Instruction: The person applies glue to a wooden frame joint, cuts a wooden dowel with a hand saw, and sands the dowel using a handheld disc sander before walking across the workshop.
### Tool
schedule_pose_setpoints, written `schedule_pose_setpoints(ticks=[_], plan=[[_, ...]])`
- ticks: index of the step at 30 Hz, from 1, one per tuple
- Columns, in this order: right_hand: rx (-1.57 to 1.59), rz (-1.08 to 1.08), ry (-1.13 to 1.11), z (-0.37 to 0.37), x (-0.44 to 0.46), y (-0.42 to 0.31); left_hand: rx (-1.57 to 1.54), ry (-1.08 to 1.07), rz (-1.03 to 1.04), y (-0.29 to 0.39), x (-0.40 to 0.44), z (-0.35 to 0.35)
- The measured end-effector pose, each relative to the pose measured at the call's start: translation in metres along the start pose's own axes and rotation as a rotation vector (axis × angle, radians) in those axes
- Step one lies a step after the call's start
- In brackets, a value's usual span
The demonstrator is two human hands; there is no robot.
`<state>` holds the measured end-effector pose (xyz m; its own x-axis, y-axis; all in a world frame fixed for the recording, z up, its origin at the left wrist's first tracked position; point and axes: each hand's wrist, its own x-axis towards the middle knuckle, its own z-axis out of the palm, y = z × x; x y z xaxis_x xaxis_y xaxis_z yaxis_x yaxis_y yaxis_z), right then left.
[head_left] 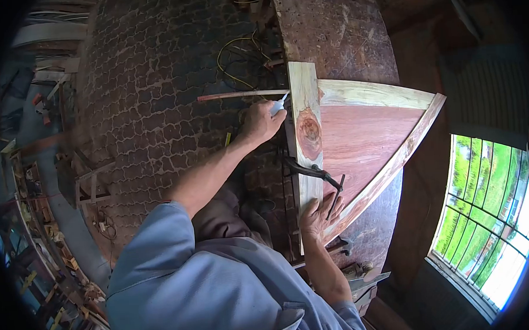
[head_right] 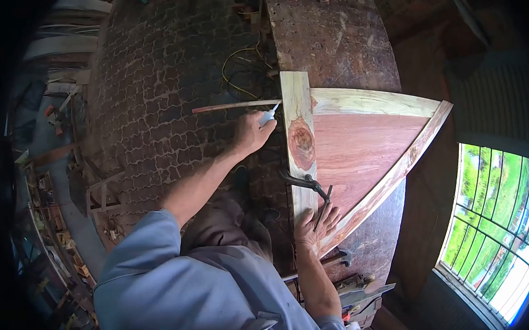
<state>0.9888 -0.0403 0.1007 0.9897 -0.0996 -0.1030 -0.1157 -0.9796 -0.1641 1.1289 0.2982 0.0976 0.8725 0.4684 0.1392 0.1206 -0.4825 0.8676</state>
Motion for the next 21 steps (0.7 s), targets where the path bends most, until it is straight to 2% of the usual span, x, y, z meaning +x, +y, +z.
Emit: schedule_pose_setpoints(ticks=[4, 6, 10, 21], plan=[[-0.003, -0.001, -0.025, -0.002, 0.001, -0.002, 0.035, -0.046, -0.031, 0.007, 0.007, -0.006], [-0.004, 0.002, -0.034, -0.003, 0.001, -0.003, 0.014, -0.119, -0.115, 0.009, 0.009, -0.007], [-0.013, -0.002, -0.043, -0.005, 0.002, -0.005, 0.031, -0.088, -0.055, 0.006, 0.012, -0.006], [-0.033, -0.004, -0.092, -0.006, 0.002, -0.004, -0.025, -0.142, -0.179, 0.012, 0.020, -0.008]])
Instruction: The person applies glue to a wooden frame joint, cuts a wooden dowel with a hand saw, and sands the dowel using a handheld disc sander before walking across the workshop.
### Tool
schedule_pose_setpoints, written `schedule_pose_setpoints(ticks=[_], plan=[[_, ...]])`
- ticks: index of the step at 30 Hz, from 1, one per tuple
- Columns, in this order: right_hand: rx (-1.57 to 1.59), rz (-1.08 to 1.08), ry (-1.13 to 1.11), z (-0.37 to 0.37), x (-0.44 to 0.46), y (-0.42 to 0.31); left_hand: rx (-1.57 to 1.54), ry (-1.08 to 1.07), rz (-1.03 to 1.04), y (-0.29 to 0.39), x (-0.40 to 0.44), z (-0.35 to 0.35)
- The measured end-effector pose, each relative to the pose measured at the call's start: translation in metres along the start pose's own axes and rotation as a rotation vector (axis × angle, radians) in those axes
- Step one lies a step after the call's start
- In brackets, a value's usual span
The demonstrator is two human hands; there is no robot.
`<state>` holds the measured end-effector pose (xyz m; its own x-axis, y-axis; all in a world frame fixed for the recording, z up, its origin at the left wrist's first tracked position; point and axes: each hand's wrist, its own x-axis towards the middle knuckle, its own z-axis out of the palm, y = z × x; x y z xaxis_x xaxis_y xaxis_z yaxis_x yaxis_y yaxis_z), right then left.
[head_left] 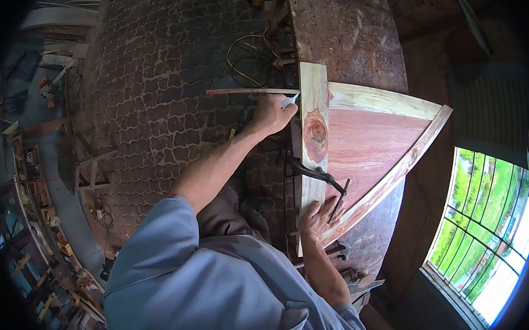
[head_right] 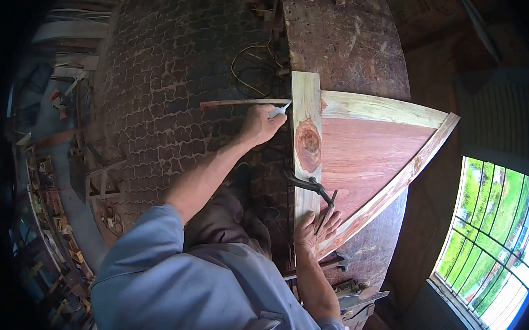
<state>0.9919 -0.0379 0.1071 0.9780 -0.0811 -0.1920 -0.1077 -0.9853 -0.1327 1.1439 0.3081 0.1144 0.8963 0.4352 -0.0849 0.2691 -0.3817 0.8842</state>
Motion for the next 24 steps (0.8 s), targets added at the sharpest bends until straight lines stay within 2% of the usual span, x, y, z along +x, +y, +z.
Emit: schedule_pose_setpoints(ticks=[13, 24], plan=[[-0.006, 0.010, 0.044, 0.009, 0.000, 0.005, 0.033, -0.002, -0.046, -0.002, -0.009, 0.006], [-0.019, -0.018, 0.039, 0.008, -0.001, 0.007, -0.002, 0.094, 0.034, -0.011, -0.015, 0.016]])
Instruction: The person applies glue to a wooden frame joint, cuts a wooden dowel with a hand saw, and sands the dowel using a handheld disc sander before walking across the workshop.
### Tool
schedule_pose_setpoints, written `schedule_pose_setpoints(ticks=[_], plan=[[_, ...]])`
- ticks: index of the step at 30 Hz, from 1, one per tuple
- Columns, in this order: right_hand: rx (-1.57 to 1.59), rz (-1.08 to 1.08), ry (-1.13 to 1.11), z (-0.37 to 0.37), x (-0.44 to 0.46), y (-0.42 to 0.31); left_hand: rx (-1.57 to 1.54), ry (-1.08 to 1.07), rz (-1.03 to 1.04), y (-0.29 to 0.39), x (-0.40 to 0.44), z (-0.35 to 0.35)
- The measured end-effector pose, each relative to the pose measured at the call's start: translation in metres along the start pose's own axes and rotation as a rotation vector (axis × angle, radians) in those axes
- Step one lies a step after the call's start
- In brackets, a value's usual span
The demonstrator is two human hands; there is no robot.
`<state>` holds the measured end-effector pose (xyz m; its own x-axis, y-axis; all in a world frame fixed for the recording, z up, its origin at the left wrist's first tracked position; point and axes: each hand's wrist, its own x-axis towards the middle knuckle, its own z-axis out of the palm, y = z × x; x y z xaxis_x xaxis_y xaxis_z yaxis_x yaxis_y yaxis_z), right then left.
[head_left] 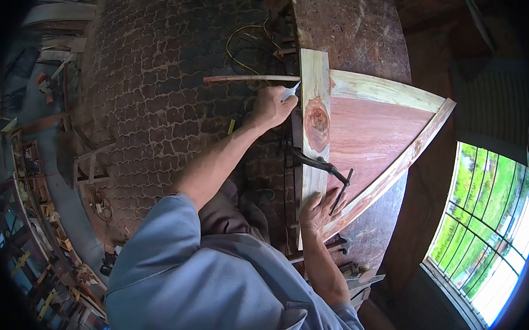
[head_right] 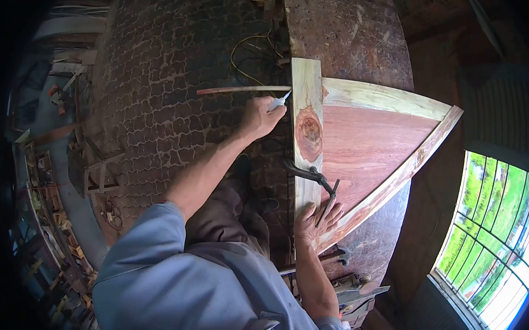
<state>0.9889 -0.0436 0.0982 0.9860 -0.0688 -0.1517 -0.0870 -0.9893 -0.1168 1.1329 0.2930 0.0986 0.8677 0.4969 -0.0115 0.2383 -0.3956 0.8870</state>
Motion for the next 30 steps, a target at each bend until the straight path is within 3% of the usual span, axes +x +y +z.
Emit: schedule_pose_setpoints(ticks=[8, 12, 17, 21, 22, 23, 25, 26, 27, 28, 30], plan=[[0.024, 0.011, 0.015, 0.000, -0.001, -0.002, 0.007, -0.002, 0.053, -0.004, -0.005, 0.002], [0.023, 0.004, 0.029, -0.001, -0.002, -0.002, -0.011, 0.159, 0.134, 0.001, -0.029, -0.004], [0.048, 0.014, 0.053, 0.005, -0.005, 0.005, -0.252, 0.102, -0.078, 0.021, -0.122, -0.027], [0.120, 0.001, 0.039, -0.014, -0.012, 0.004, -0.451, -0.077, -0.091, 0.022, -0.226, -0.028], [0.294, -0.131, -0.125, -0.064, -0.013, 0.004, -0.458, -0.123, -0.103, 0.041, -0.252, -0.035], [0.381, -0.287, 0.149, -0.018, -0.017, 0.034, -0.470, -0.188, -0.115, 0.059, -0.278, -0.040], [0.757, -0.245, 0.158, -0.012, -0.053, 0.049, -0.315, -0.274, -0.002, 0.073, -0.321, -0.044], [0.807, -0.106, -0.064, -0.072, -0.085, 0.039, -0.325, -0.302, 0.043, 0.078, -0.341, -0.040], [0.778, -0.128, -0.158, -0.087, -0.108, 0.047, -0.331, -0.354, 0.056, 0.085, -0.358, -0.037], [1.247, -0.188, -0.375, -0.076, -0.124, 0.057, -0.267, -0.369, 0.186, 0.084, -0.374, -0.031], [1.324, -0.096, -0.407, -0.111, -0.173, 0.067, -0.175, -0.464, 0.345, 0.096, -0.400, -0.020]])
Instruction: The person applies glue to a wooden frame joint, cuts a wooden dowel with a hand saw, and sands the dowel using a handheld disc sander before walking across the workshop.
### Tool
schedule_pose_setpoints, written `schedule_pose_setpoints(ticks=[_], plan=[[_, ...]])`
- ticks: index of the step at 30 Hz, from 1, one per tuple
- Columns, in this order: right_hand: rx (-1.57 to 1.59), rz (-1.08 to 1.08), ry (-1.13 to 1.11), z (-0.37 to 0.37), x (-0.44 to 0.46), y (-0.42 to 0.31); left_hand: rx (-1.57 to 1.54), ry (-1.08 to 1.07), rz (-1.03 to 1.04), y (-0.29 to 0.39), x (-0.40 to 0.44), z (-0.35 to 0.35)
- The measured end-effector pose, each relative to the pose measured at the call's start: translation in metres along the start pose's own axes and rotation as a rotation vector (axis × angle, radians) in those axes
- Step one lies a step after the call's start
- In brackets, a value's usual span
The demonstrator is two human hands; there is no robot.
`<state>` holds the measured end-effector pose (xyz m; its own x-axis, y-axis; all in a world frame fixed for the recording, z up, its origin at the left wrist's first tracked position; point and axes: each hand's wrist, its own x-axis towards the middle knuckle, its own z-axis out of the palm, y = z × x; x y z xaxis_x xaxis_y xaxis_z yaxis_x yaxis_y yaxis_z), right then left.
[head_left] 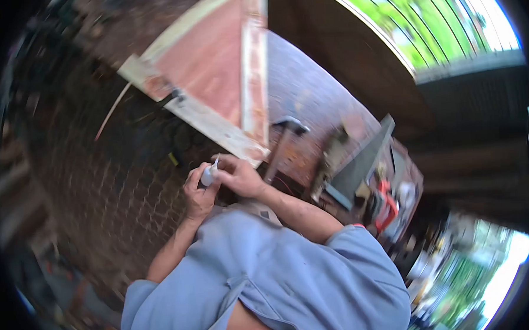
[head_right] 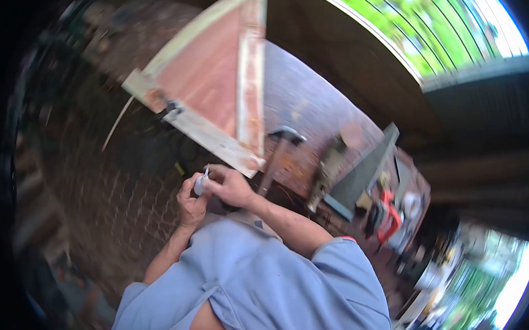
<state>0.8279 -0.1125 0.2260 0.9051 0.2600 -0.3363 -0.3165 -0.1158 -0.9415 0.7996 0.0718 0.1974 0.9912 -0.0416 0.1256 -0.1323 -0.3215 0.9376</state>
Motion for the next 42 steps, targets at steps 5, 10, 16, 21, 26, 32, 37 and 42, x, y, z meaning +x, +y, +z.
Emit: schedule_pose_setpoints(ticks=[5, 10, 16, 21, 26, 32, 37, 42], plan=[[-0.088, -0.044, 0.373, -0.023, -0.085, 0.020, 0.065, -0.320, 0.226, 0.033, -0.017, 0.057], [-0.148, -0.158, 0.712, -0.077, -0.135, 0.029, 0.276, -0.746, 0.247, 0.052, -0.014, 0.096], [-0.462, -0.027, 1.021, -0.178, -0.085, 0.125, 0.484, -0.979, 0.053, 0.024, -0.014, 0.066], [-0.619, -0.012, 1.055, -0.180, -0.050, 0.160, 0.663, -0.882, -0.078, -0.031, 0.005, -0.021], [-0.588, 0.083, 1.142, -0.170, -0.036, 0.169, 0.993, -0.447, -0.216, -0.094, 0.084, -0.143], [-0.498, 0.143, 1.181, -0.152, -0.041, 0.164, 1.065, -0.023, -0.225, -0.158, 0.234, -0.255], [-0.954, 0.151, 1.257, -0.100, -0.054, 0.147, 0.882, -0.127, -0.444, -0.218, 0.307, -0.282], [-0.970, -0.259, 0.666, -0.016, 0.002, 0.055, 0.810, -0.158, -0.536, -0.215, 0.317, -0.278]])
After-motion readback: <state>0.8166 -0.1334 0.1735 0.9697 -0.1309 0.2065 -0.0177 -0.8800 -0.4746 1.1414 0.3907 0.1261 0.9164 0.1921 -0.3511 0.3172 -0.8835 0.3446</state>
